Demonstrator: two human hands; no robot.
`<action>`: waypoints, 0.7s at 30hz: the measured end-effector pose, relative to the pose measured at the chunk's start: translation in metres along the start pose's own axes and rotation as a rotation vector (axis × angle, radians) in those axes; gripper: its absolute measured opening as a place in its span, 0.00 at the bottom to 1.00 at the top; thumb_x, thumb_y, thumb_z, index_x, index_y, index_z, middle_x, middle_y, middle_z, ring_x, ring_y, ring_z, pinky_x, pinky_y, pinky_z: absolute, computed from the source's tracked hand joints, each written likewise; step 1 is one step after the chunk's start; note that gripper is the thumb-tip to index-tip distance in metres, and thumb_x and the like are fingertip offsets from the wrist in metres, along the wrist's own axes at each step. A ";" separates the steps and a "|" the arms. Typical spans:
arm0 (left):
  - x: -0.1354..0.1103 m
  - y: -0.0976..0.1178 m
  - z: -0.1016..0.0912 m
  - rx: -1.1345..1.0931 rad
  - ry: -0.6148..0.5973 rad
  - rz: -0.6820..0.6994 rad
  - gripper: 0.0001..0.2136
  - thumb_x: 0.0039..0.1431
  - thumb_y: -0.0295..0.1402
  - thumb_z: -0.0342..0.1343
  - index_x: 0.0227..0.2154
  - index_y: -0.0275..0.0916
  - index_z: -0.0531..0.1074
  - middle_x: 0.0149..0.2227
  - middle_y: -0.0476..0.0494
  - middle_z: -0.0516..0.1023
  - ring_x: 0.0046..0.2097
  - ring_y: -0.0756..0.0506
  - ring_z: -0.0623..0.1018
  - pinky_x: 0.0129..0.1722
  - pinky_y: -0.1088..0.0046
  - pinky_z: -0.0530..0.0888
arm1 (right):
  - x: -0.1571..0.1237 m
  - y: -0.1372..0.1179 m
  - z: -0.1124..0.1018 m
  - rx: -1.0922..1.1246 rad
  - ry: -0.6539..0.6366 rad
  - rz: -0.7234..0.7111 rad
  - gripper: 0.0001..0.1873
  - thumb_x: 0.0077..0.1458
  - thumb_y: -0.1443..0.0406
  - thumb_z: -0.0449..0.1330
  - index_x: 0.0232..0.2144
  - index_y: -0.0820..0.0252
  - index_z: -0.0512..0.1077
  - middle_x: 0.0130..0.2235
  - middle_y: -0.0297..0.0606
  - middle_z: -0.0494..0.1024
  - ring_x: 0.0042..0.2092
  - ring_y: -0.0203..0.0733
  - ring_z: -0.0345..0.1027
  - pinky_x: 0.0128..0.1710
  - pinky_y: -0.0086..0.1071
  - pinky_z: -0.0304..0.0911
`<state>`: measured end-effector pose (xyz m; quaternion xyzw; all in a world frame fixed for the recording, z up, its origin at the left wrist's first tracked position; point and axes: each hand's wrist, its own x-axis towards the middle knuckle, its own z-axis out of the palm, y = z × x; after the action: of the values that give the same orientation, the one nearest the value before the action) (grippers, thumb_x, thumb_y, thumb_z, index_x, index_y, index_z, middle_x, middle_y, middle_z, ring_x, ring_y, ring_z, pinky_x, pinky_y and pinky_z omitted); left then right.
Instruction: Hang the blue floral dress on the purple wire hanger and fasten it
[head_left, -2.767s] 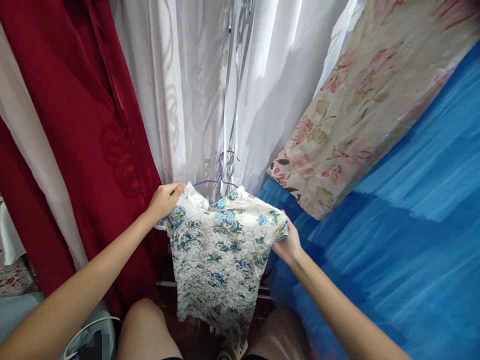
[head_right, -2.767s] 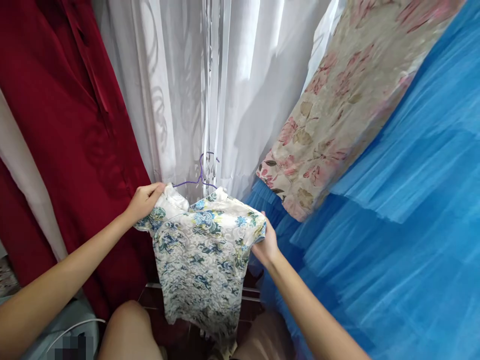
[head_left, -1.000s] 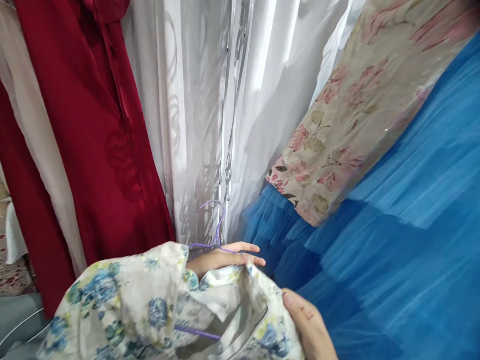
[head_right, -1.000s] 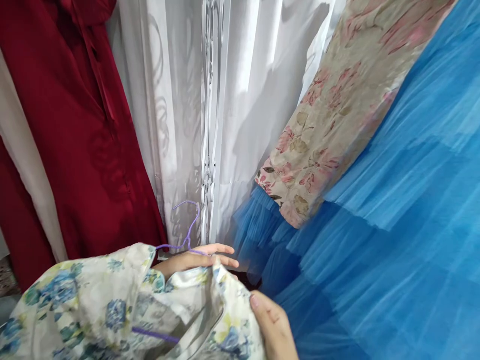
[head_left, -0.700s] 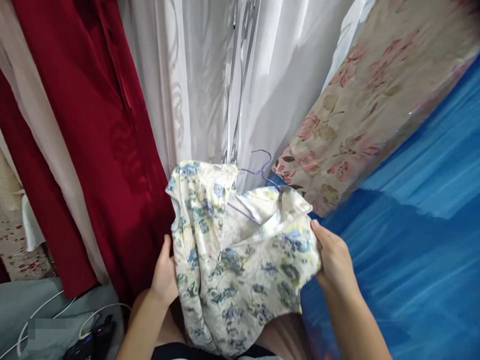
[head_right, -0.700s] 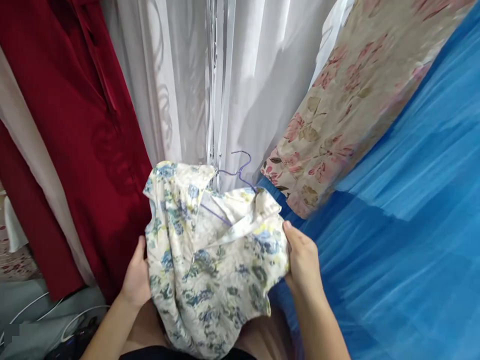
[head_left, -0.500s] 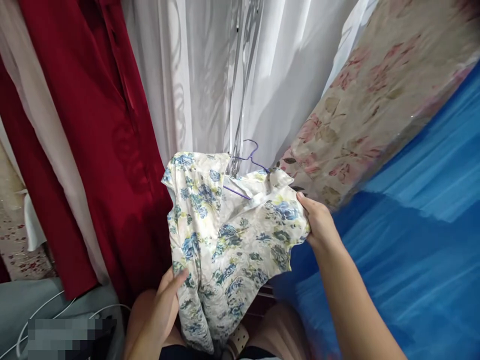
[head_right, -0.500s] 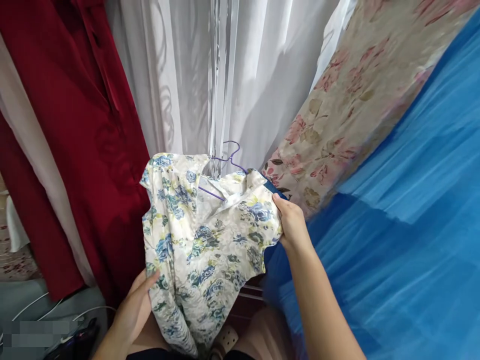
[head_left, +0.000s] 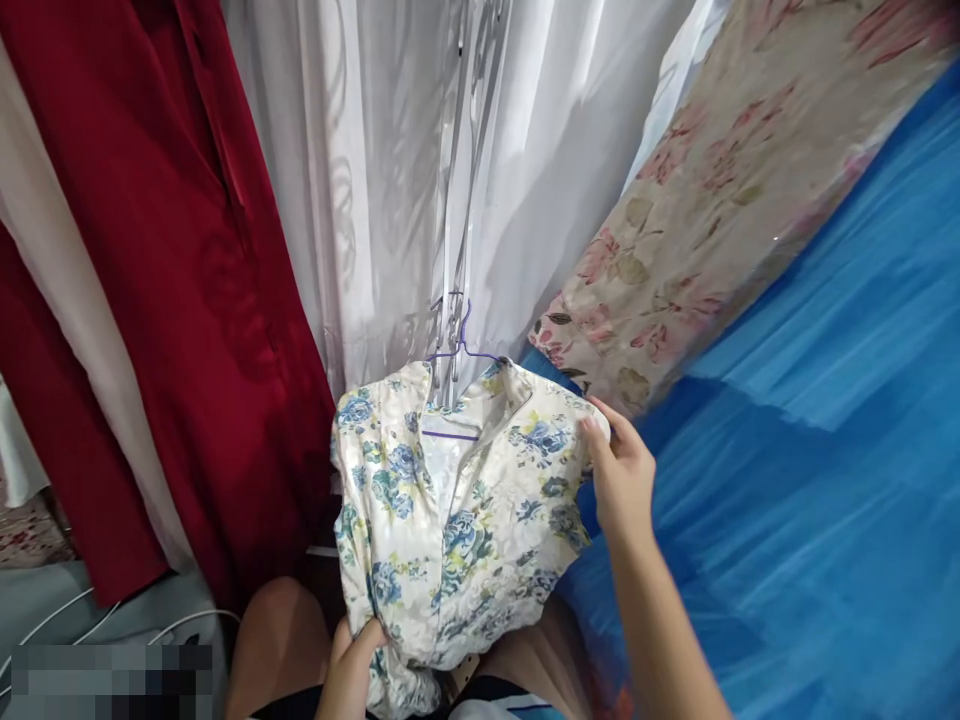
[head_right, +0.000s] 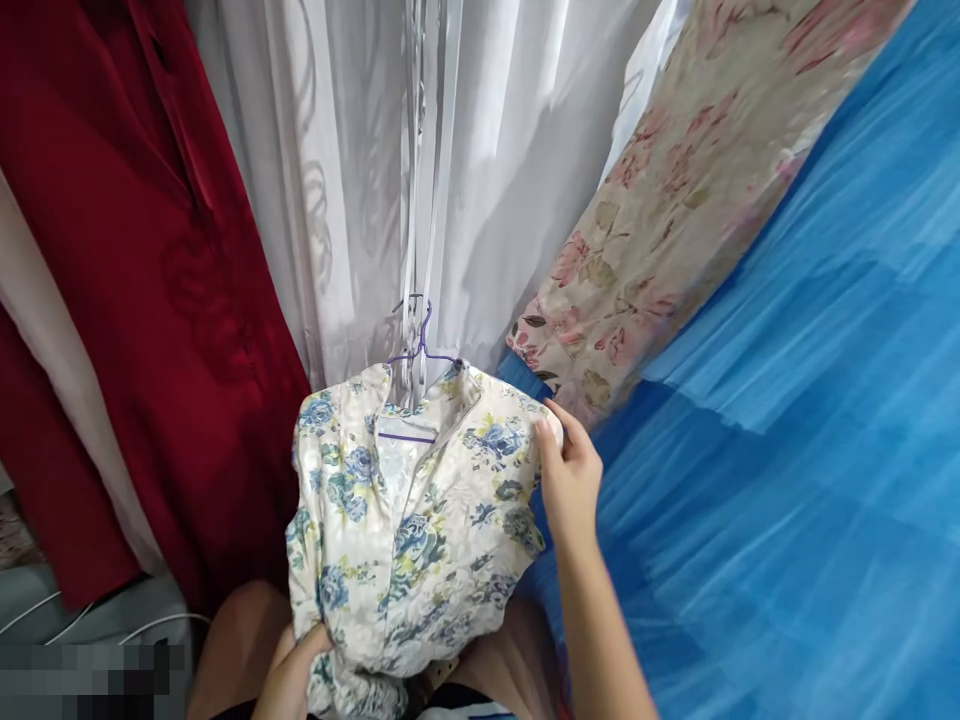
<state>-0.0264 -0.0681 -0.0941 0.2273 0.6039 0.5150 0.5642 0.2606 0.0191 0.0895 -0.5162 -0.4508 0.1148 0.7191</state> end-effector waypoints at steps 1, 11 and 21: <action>0.002 -0.003 0.001 -0.016 0.025 0.016 0.17 0.38 0.38 0.62 0.36 0.46 0.76 0.38 0.42 0.82 0.54 0.33 0.76 0.50 0.60 0.74 | -0.026 0.006 -0.001 -0.053 0.158 -0.048 0.19 0.56 0.56 0.62 0.49 0.57 0.74 0.52 0.42 0.76 0.52 0.49 0.69 0.54 0.40 0.64; -0.012 0.000 0.011 -0.032 0.015 -0.019 0.21 0.37 0.39 0.66 0.38 0.41 0.75 0.41 0.39 0.82 0.54 0.32 0.76 0.53 0.59 0.72 | -0.192 0.037 0.019 0.059 -0.558 0.376 0.15 0.55 0.52 0.63 0.33 0.56 0.69 0.28 0.32 0.67 0.29 0.40 0.62 0.29 0.30 0.60; -0.052 0.017 0.018 0.044 0.074 0.018 0.25 0.43 0.43 0.66 0.44 0.36 0.75 0.43 0.36 0.81 0.55 0.31 0.75 0.56 0.58 0.70 | -0.191 0.031 0.035 0.136 -0.549 0.442 0.15 0.59 0.53 0.61 0.32 0.60 0.68 0.21 0.26 0.58 0.23 0.33 0.51 0.23 0.27 0.47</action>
<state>-0.0017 -0.1004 -0.0529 0.2261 0.6334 0.5148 0.5317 0.1347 -0.0648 -0.0359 -0.5019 -0.4960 0.4317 0.5619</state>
